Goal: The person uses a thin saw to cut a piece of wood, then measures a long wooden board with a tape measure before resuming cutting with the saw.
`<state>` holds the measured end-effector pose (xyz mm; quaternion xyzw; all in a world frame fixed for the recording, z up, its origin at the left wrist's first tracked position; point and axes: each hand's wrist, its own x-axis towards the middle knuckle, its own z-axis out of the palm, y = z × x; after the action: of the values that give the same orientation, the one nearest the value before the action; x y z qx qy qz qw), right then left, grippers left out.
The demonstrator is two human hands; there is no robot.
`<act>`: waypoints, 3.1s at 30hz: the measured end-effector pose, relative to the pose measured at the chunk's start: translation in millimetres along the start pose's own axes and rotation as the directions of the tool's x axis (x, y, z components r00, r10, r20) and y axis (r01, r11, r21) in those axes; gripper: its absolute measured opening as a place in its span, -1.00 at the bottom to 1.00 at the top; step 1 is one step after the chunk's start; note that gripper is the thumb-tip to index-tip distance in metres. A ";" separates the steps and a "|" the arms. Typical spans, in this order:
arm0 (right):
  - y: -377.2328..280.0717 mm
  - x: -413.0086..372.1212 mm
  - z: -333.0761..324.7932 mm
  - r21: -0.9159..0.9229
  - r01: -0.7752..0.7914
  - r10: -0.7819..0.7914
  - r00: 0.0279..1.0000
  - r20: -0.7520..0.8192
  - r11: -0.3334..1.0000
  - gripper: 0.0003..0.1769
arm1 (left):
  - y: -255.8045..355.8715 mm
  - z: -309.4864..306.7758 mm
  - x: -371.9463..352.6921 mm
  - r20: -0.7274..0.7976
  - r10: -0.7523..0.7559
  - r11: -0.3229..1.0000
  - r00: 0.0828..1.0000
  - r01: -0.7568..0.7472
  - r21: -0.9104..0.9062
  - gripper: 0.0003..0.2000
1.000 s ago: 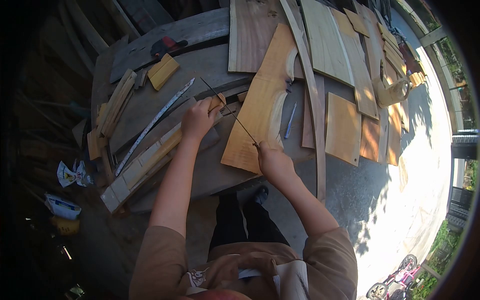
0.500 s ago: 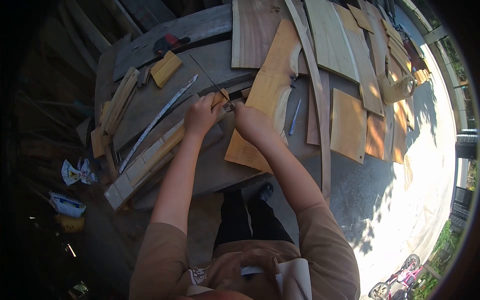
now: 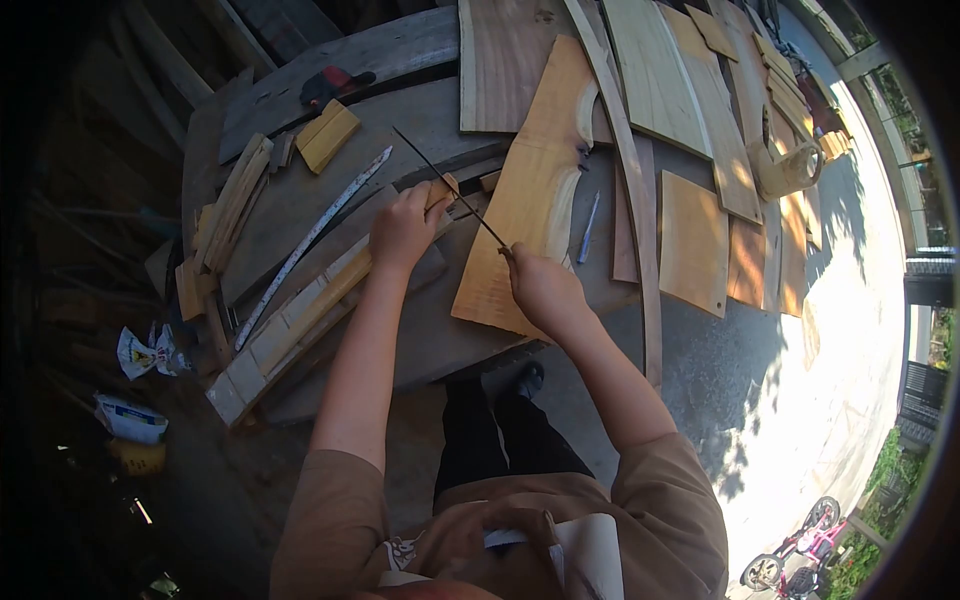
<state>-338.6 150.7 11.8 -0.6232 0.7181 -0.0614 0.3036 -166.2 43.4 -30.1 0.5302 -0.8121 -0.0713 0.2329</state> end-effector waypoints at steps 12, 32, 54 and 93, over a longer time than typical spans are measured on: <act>19.4 -44.2 4.1 -0.021 -0.060 0.059 0.998 -0.013 0.998 -0.76 | -4.5 3.5 1.2 0.008 0.010 1.000 1.000 -0.010 -0.025 -0.70; 37.1 -71.7 0.5 -0.017 -0.045 0.045 0.999 0.001 0.999 -0.81 | -2.2 2.1 -2.2 0.027 -0.006 1.000 1.000 0.006 -0.021 -0.69; 6.8 -36.0 -20.4 0.012 -0.029 0.028 0.997 0.078 1.000 -0.80 | -0.1 0.7 -1.3 0.059 -0.036 0.999 0.998 0.035 0.027 -0.67; 8.0 -15.2 -4.9 0.083 0.007 -0.011 0.998 0.055 0.997 -0.74 | -1.6 1.9 0.5 0.038 0.046 0.993 0.998 -0.050 0.110 -0.68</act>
<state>-347.4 165.2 17.5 -0.6149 0.7035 -0.0751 0.3485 -165.9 42.0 -32.2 0.5212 -0.8314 -0.0301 0.1903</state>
